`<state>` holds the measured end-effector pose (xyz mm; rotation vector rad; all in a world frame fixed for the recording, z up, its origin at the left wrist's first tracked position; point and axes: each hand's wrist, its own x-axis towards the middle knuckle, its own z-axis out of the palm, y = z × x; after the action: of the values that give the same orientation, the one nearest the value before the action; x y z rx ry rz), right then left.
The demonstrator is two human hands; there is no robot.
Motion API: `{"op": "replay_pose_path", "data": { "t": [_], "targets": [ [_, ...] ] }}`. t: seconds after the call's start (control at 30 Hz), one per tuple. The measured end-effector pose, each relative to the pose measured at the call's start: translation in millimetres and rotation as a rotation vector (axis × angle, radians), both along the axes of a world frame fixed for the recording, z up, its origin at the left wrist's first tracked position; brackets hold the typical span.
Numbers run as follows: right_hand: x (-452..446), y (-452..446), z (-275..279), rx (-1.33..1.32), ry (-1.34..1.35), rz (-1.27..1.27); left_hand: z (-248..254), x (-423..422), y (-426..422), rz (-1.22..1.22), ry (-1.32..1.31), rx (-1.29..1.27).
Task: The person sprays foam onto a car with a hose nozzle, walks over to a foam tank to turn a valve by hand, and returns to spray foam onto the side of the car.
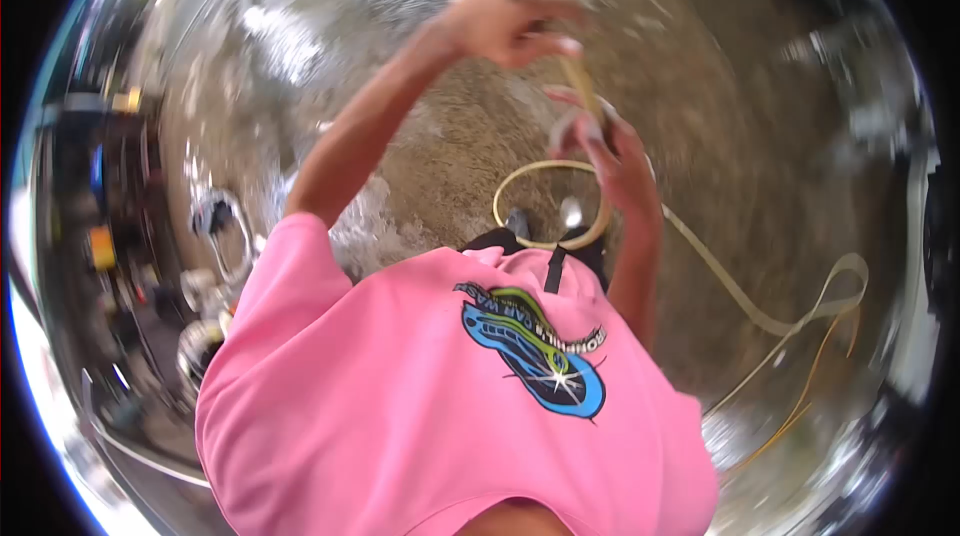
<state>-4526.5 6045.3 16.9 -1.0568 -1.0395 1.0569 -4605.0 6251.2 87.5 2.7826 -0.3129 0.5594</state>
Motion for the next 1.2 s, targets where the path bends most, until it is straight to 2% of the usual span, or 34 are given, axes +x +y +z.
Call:
{"op": "replay_pose_path", "data": {
  "t": [0.07,0.1,0.17,0.2,0.27,0.3,0.33,0.37,0.4,0.43,0.5,0.57,0.63,0.7,0.77,0.83,0.97,1.07,1.13,1.17,1.2],
  "targets": [
    [-36,45,23,-0.194,0.195,0.048,-32,-29,48,0.076,-0.246,-0.049],
    [-50,71,22,-0.198,0.158,0.162,-42,-50,71,0.104,-0.354,-0.026],
    [-63,116,-5,-0.314,0.321,0.192,-52,-99,80,0.363,-0.347,0.018],
    [-75,142,-12,-0.313,0.295,0.277,-62,-136,82,0.518,-0.344,-0.112],
    [-105,193,-33,-0.363,0.419,0.227,-104,-214,73,0.824,-0.407,-0.353],
    [-117,220,-48,-0.384,0.427,0.273,-129,-258,61,0.976,-0.458,-0.462],
    [-136,246,-53,-0.415,0.446,0.31,-150,-305,40,1.16,-0.403,-0.589],
    [-154,268,-56,-0.452,0.459,0.342,-193,-349,16,1.307,-0.511,-0.826],
    [-162,279,-60,-0.46,0.476,0.379,-207,-384,-28,1.55,-0.463,-0.888],
    [-183,301,-60,-0.453,0.476,0.421,-225,-427,-65,1.745,-0.561,-1.068],
    [-229,342,-52,-0.471,0.413,0.406,-258,-504,-137,2.136,-0.652,-1.154],
    [-275,383,-45,-0.417,0.42,0.411,-265,-555,-188,2.394,-0.906,-1.237],
    [-323,415,-23,-0.304,0.377,0.309,-274,-596,-206,2.637,-0.88,-1.225],
    [-347,464,-33,-0.21,0.439,0.355,-297,-638,-184,2.625,-0.971,-1.255],
    [-374,509,-29,-0.152,0.339,0.275,-302,-682,-123,2.559,-0.959,-1.277],
    [-437,528,11,-0.191,0.151,0.017,-292,-729,-48,2.297,-0.934,-1.298],
    [-503,589,41,-0.235,-0.052,0.147,-278,-822,101,1.892,-0.821,-1.212],
    [-560,644,43,-0.199,-0.082,0.215,-279,-881,196,1.877,-0.755,-1.146],
    [-611,675,46,-0.159,-0.256,0.134,-281,-922,252,1.886,-0.734,-1.139],
    [-640,691,46,-0.154,-0.246,0.145,-286,-944,276,1.898,-0.737,-1.124],
    [-667,707,47,-0.204,-0.269,0.179,-294,-956,297,1.889,-0.748,-1.189]
  ]
}}
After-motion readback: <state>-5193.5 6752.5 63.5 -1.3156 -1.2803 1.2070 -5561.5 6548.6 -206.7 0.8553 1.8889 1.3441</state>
